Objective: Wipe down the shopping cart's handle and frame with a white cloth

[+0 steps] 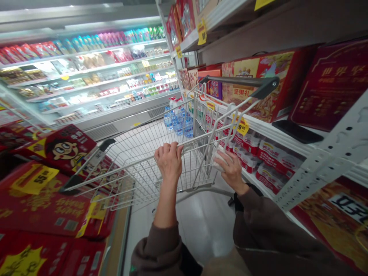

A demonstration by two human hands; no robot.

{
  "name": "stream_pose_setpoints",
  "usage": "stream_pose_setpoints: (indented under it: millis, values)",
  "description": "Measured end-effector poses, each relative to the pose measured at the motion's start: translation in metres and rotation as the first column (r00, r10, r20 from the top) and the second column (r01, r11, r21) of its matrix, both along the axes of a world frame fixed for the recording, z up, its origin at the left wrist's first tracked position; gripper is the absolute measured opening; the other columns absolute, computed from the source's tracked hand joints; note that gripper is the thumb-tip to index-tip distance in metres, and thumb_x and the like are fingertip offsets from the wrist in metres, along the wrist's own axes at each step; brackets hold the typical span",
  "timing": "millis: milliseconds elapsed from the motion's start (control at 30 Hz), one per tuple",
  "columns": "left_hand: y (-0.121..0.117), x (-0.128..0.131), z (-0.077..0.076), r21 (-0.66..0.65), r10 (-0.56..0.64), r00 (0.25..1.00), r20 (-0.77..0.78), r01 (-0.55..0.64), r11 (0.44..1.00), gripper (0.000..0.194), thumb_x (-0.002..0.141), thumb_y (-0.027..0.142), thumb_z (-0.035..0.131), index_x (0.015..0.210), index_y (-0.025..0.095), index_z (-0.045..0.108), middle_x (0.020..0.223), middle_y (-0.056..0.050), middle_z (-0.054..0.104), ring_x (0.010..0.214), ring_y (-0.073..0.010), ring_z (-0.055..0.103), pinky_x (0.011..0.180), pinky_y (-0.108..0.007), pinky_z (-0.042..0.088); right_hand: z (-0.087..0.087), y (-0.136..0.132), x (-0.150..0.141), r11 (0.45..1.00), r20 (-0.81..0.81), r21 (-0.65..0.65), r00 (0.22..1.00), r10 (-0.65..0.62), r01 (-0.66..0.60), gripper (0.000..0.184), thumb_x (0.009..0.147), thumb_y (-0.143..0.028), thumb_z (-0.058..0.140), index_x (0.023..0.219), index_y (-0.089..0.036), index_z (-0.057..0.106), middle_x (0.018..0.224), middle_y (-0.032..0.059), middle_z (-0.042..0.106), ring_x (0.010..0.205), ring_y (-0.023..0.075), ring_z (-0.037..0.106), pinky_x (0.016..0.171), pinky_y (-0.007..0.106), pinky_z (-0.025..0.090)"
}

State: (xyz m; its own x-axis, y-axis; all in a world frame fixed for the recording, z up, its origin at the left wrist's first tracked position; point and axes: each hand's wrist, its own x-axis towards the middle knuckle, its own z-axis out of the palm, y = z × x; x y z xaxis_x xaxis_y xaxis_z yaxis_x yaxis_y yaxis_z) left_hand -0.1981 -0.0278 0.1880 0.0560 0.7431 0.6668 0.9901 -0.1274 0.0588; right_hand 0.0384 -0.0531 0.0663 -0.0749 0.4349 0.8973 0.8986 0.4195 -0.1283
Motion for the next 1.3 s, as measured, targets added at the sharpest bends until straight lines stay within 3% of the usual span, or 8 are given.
stream_pose_setpoints:
  millis: [133,300,433,567,700,867,1067,1300]
  values:
    - [-0.007,0.025,-0.034,0.176,-0.085,0.976,0.199,0.049,0.983,0.049,0.1,0.044,0.044,0.145,0.025,0.047,0.151,-0.015,0.038,0.147,-0.0336,0.025,0.121,-0.058,0.018,0.035,0.003,-0.008,0.983,-0.202,0.144,0.976,-0.08,0.11,0.055,0.074,0.0,0.053,0.119,-0.028,0.068,0.143,0.0001,0.057,0.13,0.0246,0.046,0.106,0.043,0.044]
    - [-0.022,0.049,-0.067,0.212,-0.202,0.947,0.249,0.15,0.966,0.051,0.1,0.035,0.046,0.15,0.025,0.042,0.165,-0.014,0.017,0.156,-0.0335,0.006,0.123,-0.06,0.018,0.051,0.008,-0.028,0.991,-0.176,0.082,0.98,-0.095,0.11,0.055,0.077,-0.001,0.052,0.122,-0.028,0.066,0.146,0.0017,0.055,0.131,0.024,0.045,0.107,0.042,0.041]
    - [-0.02,0.023,-0.051,0.238,-0.138,0.955,0.262,0.075,0.968,0.049,0.099,0.033,0.049,0.147,0.025,0.046,0.163,-0.014,0.027,0.156,-0.0325,0.01,0.123,-0.061,0.016,0.043,-0.004,-0.034,0.997,-0.126,0.075,0.992,0.008,0.001,0.054,0.074,-0.001,0.052,0.118,-0.029,0.067,0.138,0.0004,0.061,0.123,0.0223,0.053,0.103,0.04,0.044]
    - [-0.008,-0.011,-0.024,0.231,-0.08,0.972,0.222,0.027,0.973,0.037,0.101,0.034,0.043,0.131,0.024,0.063,0.123,-0.01,0.064,0.134,-0.026,0.047,0.123,-0.054,0.021,0.076,-0.005,-0.038,0.984,-0.154,0.144,0.984,-0.085,0.108,0.049,0.081,-0.006,0.056,0.123,-0.03,0.065,0.144,0.002,0.056,0.138,0.0273,0.042,0.11,0.048,0.038]
    - [-0.003,-0.017,-0.014,0.222,-0.022,0.988,0.152,-0.012,0.975,0.032,0.1,0.039,0.046,0.114,0.028,0.073,0.094,-0.007,0.065,0.095,-0.0218,0.056,0.102,-0.041,0.042,0.107,0.006,-0.076,0.98,-0.048,0.083,0.983,-0.175,0.178,0.037,0.086,-0.009,0.057,0.12,-0.024,0.065,0.142,0.0081,0.058,0.142,0.0283,0.04,0.114,0.05,0.035]
    - [-0.01,-0.02,-0.012,0.16,-0.032,0.995,0.098,0.016,0.987,0.032,0.1,0.027,0.045,0.121,0.029,0.07,0.097,-0.007,0.066,0.094,-0.0222,0.054,0.095,-0.038,0.04,0.109,0.011,-0.125,0.993,0.071,0.118,0.997,-0.019,0.01,0.029,0.09,-0.01,0.054,0.112,-0.024,0.066,0.129,0.0071,0.067,0.131,0.0231,0.052,0.11,0.043,0.039]
    - [-0.019,-0.033,-0.008,0.074,-0.097,0.994,0.051,0.093,0.993,0.045,0.097,0.015,0.047,0.134,0.036,0.06,0.105,-0.003,0.069,0.098,-0.0204,0.056,0.094,-0.035,0.042,0.114,0.008,-0.076,0.994,0.109,0.078,0.99,-0.086,0.078,0.036,0.078,-0.012,0.063,0.111,-0.027,0.067,0.124,0.0026,0.068,0.128,0.0266,0.051,0.116,0.049,0.03]
    - [-0.025,-0.013,-0.006,0.083,-0.1,0.985,0.14,0.089,0.993,0.041,0.095,0.012,0.052,0.126,0.035,0.065,0.106,-0.002,0.071,0.098,-0.0194,0.059,0.094,-0.035,0.043,0.108,0.025,-0.051,0.981,0.104,0.159,0.987,-0.126,0.108,0.041,0.071,-0.016,0.063,0.111,-0.022,0.065,0.117,0.0097,0.066,0.116,0.026,0.056,0.109,0.043,0.04]
